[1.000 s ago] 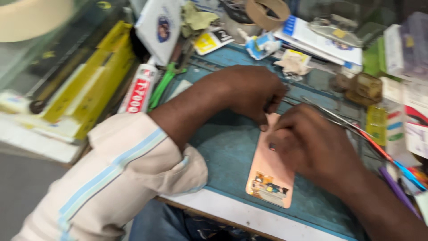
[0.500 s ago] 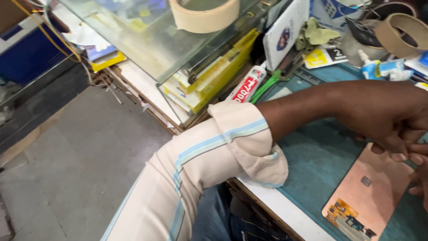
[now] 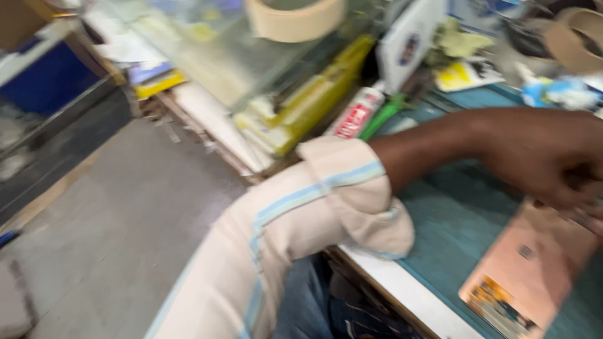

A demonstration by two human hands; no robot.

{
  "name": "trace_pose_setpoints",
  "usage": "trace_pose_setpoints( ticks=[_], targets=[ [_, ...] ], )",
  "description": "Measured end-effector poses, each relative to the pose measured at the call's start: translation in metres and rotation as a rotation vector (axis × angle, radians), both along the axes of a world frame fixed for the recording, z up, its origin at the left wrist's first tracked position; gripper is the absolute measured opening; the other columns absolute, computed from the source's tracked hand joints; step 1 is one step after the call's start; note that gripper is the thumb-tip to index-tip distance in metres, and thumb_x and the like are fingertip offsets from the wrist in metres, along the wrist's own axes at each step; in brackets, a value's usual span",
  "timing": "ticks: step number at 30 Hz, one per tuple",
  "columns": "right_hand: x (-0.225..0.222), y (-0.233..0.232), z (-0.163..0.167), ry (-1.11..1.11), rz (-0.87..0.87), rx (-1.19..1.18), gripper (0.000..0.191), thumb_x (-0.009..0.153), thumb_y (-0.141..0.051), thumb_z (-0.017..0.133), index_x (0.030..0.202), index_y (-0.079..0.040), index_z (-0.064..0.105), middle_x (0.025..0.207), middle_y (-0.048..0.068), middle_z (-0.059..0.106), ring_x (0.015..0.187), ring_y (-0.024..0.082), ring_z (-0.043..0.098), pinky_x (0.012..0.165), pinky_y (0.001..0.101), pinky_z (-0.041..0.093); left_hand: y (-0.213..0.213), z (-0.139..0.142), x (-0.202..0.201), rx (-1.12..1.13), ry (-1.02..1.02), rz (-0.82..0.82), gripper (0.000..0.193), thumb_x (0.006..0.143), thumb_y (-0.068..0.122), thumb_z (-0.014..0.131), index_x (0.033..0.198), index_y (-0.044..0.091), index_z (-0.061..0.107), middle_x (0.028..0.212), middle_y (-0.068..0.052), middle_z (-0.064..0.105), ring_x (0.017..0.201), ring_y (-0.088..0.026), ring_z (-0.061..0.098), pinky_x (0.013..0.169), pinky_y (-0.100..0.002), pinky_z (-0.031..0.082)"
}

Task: The person uses a small metal tool to carefully scrape and clean the surface of a smartphone back cover. They repeatedly rub the tool along the edges and around the camera area to remove residue or adhesive.

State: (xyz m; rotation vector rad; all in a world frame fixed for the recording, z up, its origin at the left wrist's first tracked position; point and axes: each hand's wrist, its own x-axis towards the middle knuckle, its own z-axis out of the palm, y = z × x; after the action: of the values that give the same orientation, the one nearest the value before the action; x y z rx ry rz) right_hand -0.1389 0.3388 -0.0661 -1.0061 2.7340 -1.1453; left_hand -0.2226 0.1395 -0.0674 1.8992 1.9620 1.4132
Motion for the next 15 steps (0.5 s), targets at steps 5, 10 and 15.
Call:
trace_pose_setpoints(
  ticks=[5,10,15],
  targets=[
    [0.007,0.046,0.021,0.133,-0.02,0.104,0.023,0.087,-0.008,0.071,0.109,-0.003,0.076,0.104,0.01,0.074,0.088,0.014,0.073,0.066,0.0258,0.061,0.0,0.01,0.008,-0.232,0.187,0.258,0.025,0.08,0.017,0.081,0.07,0.006,0.061,0.058,-0.007,0.053,0.052,-0.019,0.05,0.051,-0.04,0.04],
    [0.003,0.043,0.025,-0.006,-0.076,-0.01,0.014,0.091,-0.008,0.075,0.105,-0.005,0.076,0.099,0.006,0.076,0.08,0.008,0.073,0.059,0.0217,0.056,-0.006,0.023,0.023,-0.333,-0.032,0.362,0.008,0.078,0.013,0.075,0.081,0.007,0.071,0.067,-0.005,0.069,0.058,-0.017,0.065,0.054,-0.036,0.049],
    [0.005,0.041,0.034,-0.022,-0.128,0.048,0.012,0.09,-0.008,0.076,0.102,-0.005,0.078,0.093,0.004,0.078,0.069,0.008,0.069,0.053,0.022,0.053,-0.003,0.04,0.032,-0.416,-0.043,0.404,0.008,0.079,0.014,0.074,0.083,0.008,0.073,0.069,-0.005,0.072,0.06,-0.016,0.068,0.055,-0.036,0.051]
  ],
)
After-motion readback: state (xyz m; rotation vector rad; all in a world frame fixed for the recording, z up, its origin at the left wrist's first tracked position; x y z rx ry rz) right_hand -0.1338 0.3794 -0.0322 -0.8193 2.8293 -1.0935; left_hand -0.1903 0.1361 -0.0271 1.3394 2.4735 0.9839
